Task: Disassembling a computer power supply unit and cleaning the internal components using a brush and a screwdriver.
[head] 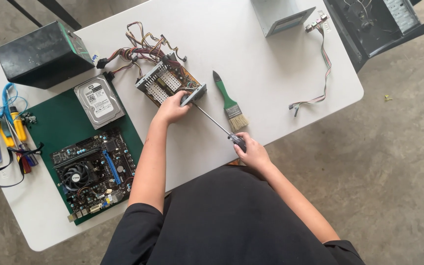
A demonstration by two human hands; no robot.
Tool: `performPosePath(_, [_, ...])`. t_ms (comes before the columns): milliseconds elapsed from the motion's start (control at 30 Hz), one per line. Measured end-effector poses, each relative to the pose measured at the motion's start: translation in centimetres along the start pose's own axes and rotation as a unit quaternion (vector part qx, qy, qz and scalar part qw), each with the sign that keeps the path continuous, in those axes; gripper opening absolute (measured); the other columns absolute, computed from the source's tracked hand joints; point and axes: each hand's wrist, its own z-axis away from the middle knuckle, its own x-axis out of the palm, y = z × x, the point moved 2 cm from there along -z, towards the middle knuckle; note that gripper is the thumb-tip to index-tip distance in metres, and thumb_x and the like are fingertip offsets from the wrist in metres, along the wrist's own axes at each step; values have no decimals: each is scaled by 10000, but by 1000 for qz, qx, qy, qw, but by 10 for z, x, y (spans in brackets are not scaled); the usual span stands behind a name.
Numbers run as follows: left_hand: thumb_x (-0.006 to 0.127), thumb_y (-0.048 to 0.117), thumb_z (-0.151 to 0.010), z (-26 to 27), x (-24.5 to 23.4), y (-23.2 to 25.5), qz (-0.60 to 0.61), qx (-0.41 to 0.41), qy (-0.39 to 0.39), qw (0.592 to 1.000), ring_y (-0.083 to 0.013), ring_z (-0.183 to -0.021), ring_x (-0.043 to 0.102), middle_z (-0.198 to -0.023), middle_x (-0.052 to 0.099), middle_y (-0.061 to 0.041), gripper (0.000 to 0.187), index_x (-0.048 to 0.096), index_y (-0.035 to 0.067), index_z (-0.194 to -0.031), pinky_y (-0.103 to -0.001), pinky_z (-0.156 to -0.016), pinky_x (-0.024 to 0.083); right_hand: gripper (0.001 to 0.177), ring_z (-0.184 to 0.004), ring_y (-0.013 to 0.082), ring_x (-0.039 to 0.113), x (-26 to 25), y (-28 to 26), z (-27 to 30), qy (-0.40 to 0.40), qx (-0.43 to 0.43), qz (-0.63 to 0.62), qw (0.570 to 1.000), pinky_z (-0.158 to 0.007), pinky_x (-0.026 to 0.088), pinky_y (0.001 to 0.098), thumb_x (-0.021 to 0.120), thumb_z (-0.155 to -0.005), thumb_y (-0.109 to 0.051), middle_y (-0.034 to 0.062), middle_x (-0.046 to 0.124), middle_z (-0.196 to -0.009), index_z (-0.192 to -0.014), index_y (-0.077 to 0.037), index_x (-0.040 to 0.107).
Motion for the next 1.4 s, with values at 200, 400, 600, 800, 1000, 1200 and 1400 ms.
performPosePath(200, [721, 407, -921, 2, -6, 5, -5, -11, -15, 1000, -390, -1229, 684, -1287, 740, -180, 535, 617, 283, -1431, -514, -1075, 528, 467, -1197, 431, 705, 1, 3, -2, -6, -5, -17, 1000, -991, 558, 529, 605, -1018, -401, 207, 734, -1278, -1458, -267, 524])
performPosePath(400, [732, 433, -907, 3, -12, 7, -13, -18, -27, 999, -370, -1224, 690, -1293, 743, -149, 548, 628, 300, -1428, -497, -1077, 530, 465, -1222, 447, 689, 12, 11, -7, -26, -4, -45, 999, -1012, 554, 542, 594, -1040, -390, 217, 723, -1293, -1474, -251, 504])
performPosePath(600, [733, 432, -911, 4, -11, 8, -16, -13, -27, 999, -374, -1220, 690, -1295, 742, -146, 551, 624, 303, -1435, -508, -1070, 533, 469, -1242, 450, 678, 21, 10, -9, -52, 5, -36, 998, -1033, 555, 551, 600, -1047, -367, 232, 699, -1326, -1478, -252, 454])
performPosePath(800, [727, 433, -905, 2, -8, 6, -16, -16, -21, 1000, -365, -1209, 697, -1279, 749, -135, 553, 623, 311, -1434, -501, -1074, 531, 441, -1124, 430, 728, 25, 5, -8, -12, -51, 41, 998, -947, 614, 530, 624, -1031, -292, 163, 666, -1288, -1415, -243, 413])
performPosePath(1000, [733, 430, -912, 6, -10, 8, -5, -10, -17, 1000, -381, -1215, 689, -1283, 746, -149, 542, 631, 307, -1430, -508, -1069, 528, 449, -1006, 480, 735, 28, 3, -6, 21, -116, 124, 985, -881, 631, 585, 653, -1007, -270, 162, 611, -1188, -1395, -188, 443])
performPosePath(1200, [727, 427, -918, 0, -7, 3, -8, -8, -14, 1000, -382, -1215, 690, -1275, 749, -151, 538, 630, 293, -1430, -509, -1077, 518, 368, -689, 221, 718, 66, 70, -50, -173, -81, -323, 927, -546, 585, 334, 614, -1086, -199, 154, 706, -1021, -1396, -116, 435])
performPosePath(1400, [728, 446, -909, -4, -1, -4, -22, -9, -6, 1000, -370, -1195, 698, -1252, 758, -132, 550, 622, 304, -1430, -512, -1061, 525, 445, -674, 209, 734, 40, 47, -36, -138, -78, -266, 951, -499, 578, 315, 704, -1050, -287, 181, 726, -1099, -1404, -111, 498])
